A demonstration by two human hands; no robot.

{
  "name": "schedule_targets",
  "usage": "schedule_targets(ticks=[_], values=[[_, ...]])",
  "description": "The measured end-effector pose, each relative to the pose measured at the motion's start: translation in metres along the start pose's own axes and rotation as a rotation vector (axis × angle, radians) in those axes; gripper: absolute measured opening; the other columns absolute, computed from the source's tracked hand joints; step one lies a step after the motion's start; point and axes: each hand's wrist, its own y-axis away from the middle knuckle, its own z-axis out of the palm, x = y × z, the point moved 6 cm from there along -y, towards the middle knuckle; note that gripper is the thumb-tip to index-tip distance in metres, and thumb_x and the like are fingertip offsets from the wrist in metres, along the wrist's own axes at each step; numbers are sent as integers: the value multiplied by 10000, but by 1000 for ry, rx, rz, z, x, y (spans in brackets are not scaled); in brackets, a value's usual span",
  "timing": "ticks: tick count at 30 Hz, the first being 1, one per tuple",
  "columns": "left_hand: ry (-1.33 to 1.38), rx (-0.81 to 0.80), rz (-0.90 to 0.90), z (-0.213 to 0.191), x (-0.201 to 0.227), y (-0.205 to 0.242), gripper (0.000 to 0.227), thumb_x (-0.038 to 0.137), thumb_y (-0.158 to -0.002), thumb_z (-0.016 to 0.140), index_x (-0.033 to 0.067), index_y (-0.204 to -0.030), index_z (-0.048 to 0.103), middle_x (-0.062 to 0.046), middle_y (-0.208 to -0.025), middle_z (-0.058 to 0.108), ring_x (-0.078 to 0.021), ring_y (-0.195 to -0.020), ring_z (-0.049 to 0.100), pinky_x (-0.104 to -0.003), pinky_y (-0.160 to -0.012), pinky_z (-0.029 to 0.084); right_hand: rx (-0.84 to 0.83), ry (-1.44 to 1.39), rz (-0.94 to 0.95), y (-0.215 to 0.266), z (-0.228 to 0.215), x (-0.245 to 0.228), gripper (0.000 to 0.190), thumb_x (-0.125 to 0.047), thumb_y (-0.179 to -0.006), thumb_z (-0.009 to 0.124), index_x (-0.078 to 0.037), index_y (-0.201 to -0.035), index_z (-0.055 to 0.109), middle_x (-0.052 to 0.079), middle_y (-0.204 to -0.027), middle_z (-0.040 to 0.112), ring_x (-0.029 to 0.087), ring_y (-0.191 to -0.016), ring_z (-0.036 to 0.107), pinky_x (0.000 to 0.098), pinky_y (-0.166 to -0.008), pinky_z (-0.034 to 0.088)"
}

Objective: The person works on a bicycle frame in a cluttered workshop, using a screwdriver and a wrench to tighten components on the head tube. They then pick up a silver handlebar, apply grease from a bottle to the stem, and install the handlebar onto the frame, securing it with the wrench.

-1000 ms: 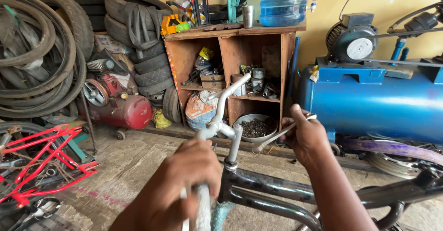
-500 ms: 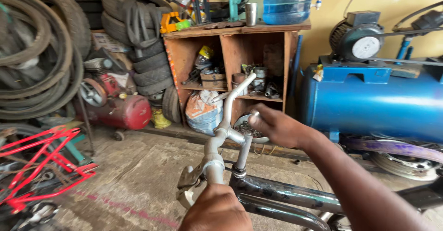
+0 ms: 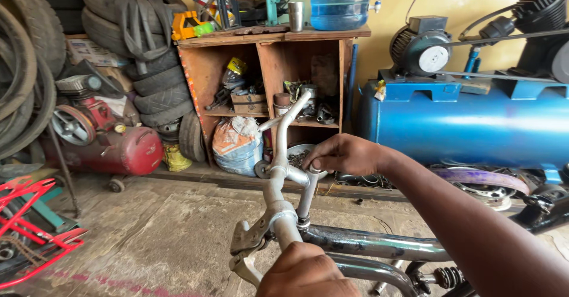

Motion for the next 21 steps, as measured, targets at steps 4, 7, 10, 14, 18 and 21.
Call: schedule_targets(ticks=[4, 7, 10, 14, 18, 21], values=[[40, -8, 2, -1, 0, 1, 271, 311, -972, 701, 144, -758, 695, 59, -689, 614, -69, -746, 692, -319, -936, 558, -60, 94, -82, -12, -4, -14, 244, -237, -941, 698, -105, -1127, 784, 27, -1003, 799, 136, -911, 705, 339, -854, 567], [60, -11, 10, 0, 2, 0, 276, 290, -980, 703, 141, -750, 672, 51, -693, 602, -81, -740, 678, -326, -913, 549, -52, 127, 9, -14, -6, -11, 225, -256, -926, 720, -88, -1066, 771, 53, -927, 780, 150, -871, 689, 350, -829, 560], [64, 2, 45, -1, 5, -5, 284, 269, -988, 706, 139, -742, 649, 42, -696, 591, -94, -734, 665, -334, -891, 539, 14, 157, 115, -9, -4, -10, 229, -289, -954, 663, -117, -1074, 754, 55, -920, 775, 154, -866, 697, 362, -840, 561], [64, 42, 110, 0, 13, -11, 302, 242, -999, 710, 135, -732, 619, 30, -701, 575, -111, -727, 648, -344, -860, 526, 322, 327, 132, 10, 11, -19, 244, -301, -980, 617, -115, -1071, 748, 108, -909, 770, 227, -824, 719, 409, -813, 583], [28, 47, 216, -9, 25, -12, 290, 213, -1000, 713, 129, -745, 601, 18, -736, 571, -127, -743, 626, -350, -843, 507, 467, 372, 231, 16, 25, -28, 253, -290, -1039, 598, -74, -1049, 730, 183, -911, 738, 354, -874, 700, 462, -806, 551], [55, 27, 154, -15, 29, -18, 233, 241, -894, 740, 142, -712, 631, 14, -654, 548, -140, -670, 615, -368, -763, 486, 457, 152, 367, 28, 21, -17, 332, -348, -927, 702, -21, -971, 671, 145, -863, 766, 238, -819, 805, 415, -733, 614]])
